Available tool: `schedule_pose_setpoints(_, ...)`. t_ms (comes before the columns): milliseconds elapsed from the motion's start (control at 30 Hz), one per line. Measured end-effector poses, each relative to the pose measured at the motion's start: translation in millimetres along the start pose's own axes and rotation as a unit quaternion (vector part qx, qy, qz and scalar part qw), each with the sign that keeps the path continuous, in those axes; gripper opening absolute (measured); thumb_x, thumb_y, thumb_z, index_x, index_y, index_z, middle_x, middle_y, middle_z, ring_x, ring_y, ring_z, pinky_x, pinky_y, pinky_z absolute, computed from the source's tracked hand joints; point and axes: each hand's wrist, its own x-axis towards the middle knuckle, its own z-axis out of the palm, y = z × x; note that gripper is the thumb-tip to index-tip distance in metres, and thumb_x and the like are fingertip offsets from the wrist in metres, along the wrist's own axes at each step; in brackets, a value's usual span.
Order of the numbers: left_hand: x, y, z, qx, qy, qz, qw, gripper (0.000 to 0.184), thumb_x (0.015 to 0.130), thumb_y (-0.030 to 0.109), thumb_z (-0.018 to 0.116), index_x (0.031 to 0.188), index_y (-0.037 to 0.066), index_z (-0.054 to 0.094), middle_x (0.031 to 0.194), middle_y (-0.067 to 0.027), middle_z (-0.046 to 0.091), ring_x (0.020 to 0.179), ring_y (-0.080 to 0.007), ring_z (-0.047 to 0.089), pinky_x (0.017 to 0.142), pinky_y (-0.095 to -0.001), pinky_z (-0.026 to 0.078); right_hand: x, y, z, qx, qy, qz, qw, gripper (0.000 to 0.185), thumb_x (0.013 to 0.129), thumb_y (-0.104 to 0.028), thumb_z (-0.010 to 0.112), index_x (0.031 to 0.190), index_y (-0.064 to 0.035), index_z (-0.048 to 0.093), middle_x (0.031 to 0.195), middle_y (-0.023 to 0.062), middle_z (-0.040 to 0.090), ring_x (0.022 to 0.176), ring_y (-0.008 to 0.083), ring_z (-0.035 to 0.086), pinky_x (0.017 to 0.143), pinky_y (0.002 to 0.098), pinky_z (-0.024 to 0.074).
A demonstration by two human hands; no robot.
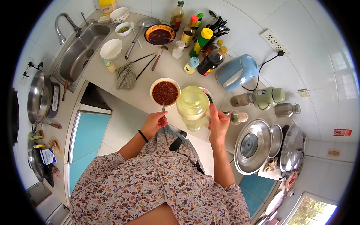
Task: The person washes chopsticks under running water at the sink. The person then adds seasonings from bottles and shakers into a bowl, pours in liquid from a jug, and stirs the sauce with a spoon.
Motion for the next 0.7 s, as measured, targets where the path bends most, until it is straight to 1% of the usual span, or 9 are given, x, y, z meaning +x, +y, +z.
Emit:
schedule_pose_setpoints(267, -6.2, 1.3, -1.8, 0.012, 0.000, 0.008, 1.000, 0.016, 0.084, 0.022, 0.057, 0.087, 0.006, 0.060, 0.066, -0.0004, 0.057, 0.059, -0.0099, 0.055, 0.057, -0.0220, 0.045, 19.2, 52.5, 10.7, -0.172, -0.031, -0.035, 0.984, 0.049, 0.084, -0.030, 0.059, 0.046, -0.0026, 0.045, 0.042, -0.0041, 0.034, 0.037, 0.0045, 0.027, 0.036, 0.0251, 0.0207)
schedule_pose_setpoints(300, -6.5, 1.4, -2.0, 0.007, 0.000, 0.004, 1.000, 0.017, 0.085, 0.022, 0.056, 0.089, 0.006, 0.061, 0.066, -0.0004, 0.057, 0.059, -0.0099, 0.055, 0.057, -0.0220, 0.045, 20.8, 56.9, 12.8, -0.203, -0.026, -0.022, 0.979, 0.050, 0.082, -0.033, 0.060, 0.048, 0.0014, 0.046, 0.041, 0.0014, 0.035, 0.039, 0.0070, 0.030, 0.038, 0.0281, 0.0261)
schedule_pose_setpoints(333, -5.6, 0.6, -1.5, 0.002, 0.000, 0.000, 1.000, 0.018, 0.085, 0.022, 0.056, 0.092, 0.006, 0.061, 0.067, -0.0003, 0.057, 0.060, -0.0100, 0.055, 0.058, -0.0220, 0.045, 23.3, 62.2, 14.8, -0.204, -0.027, -0.023, 0.978, 0.050, 0.082, -0.033, 0.060, 0.048, 0.0014, 0.046, 0.041, 0.0014, 0.035, 0.039, 0.0070, 0.030, 0.038, 0.0281, 0.0261)
schedule_pose_setpoints(400, -5.4, -0.2, -2.1, 0.008, -0.002, 0.002, 1.000, 0.019, 0.085, 0.022, 0.055, 0.093, 0.006, 0.061, 0.067, -0.0004, 0.057, 0.060, -0.0100, 0.055, 0.058, -0.0220, 0.045, 27.1, 71.8, 19.1, -0.280, -0.014, -0.030, 0.959, 0.047, 0.080, -0.036, 0.060, 0.055, 0.0031, 0.052, 0.043, 0.0068, 0.036, 0.041, 0.0100, 0.034, 0.042, 0.0310, 0.0325)
schedule_pose_setpoints(433, -5.3, -0.5, -2.5, 0.014, -0.004, 0.004, 1.000, 0.020, 0.086, 0.023, 0.054, 0.095, 0.006, 0.061, 0.068, -0.0004, 0.057, 0.060, -0.0099, 0.055, 0.058, -0.0221, 0.045, 28.0, 71.4, 21.3, -0.318, -0.019, -0.010, 0.948, 0.045, 0.079, -0.039, 0.059, 0.062, 0.0026, 0.057, 0.045, 0.0115, 0.041, 0.042, 0.0156, 0.041, 0.048, 0.0341, 0.0377)
schedule_pose_setpoints(467, -5.2, -0.2, -2.7, 0.013, -0.003, 0.005, 1.000, 0.020, 0.086, 0.023, 0.054, 0.095, 0.006, 0.061, 0.068, -0.0004, 0.057, 0.060, -0.0099, 0.055, 0.058, -0.0221, 0.045, 27.7, 70.6, 24.4, -0.318, -0.020, -0.010, 0.948, 0.045, 0.079, -0.039, 0.059, 0.062, 0.0026, 0.057, 0.045, 0.0115, 0.041, 0.042, 0.0156, 0.041, 0.048, 0.0341, 0.0377)
schedule_pose_setpoints(533, -5.6, 0.2, -2.8, 0.021, -0.007, 0.007, 1.000, 0.020, 0.086, 0.023, 0.054, 0.095, 0.007, 0.061, 0.068, -0.0004, 0.057, 0.061, -0.0099, 0.055, 0.059, -0.0223, 0.045, 24.4, 66.9, 32.4, -0.334, -0.015, -0.013, 0.942, 0.045, 0.079, -0.041, 0.058, 0.062, 0.0010, 0.060, 0.047, 0.0133, 0.046, 0.043, 0.0226, 0.047, 0.050, 0.0354, 0.0394)
schedule_pose_setpoints(633, -5.5, 0.9, -3.0, 0.012, -0.008, -0.005, 1.000, 0.020, 0.086, 0.023, 0.054, 0.095, 0.007, 0.061, 0.068, -0.0003, 0.057, 0.061, -0.0099, 0.054, 0.060, -0.0225, 0.045, 25.7, 64.3, 36.8, -0.369, -0.036, -0.021, 0.928, 0.045, 0.078, -0.042, 0.057, 0.062, -0.0002, 0.061, 0.049, 0.0154, 0.050, 0.047, 0.0282, 0.051, 0.052, 0.0372, 0.0410)
schedule_pose_setpoints(700, -4.5, -0.7, -3.9, 0.011, -0.017, -0.003, 1.000, 0.020, 0.086, 0.023, 0.054, 0.095, 0.007, 0.061, 0.068, -0.0003, 0.057, 0.062, -0.0099, 0.054, 0.060, -0.0226, 0.044, 28.4, 67.7, 38.2, -0.385, -0.038, -0.025, 0.922, 0.045, 0.078, -0.042, 0.057, 0.062, -0.0006, 0.061, 0.050, 0.0154, 0.050, 0.048, 0.0288, 0.052, 0.053, 0.0373, 0.0413)
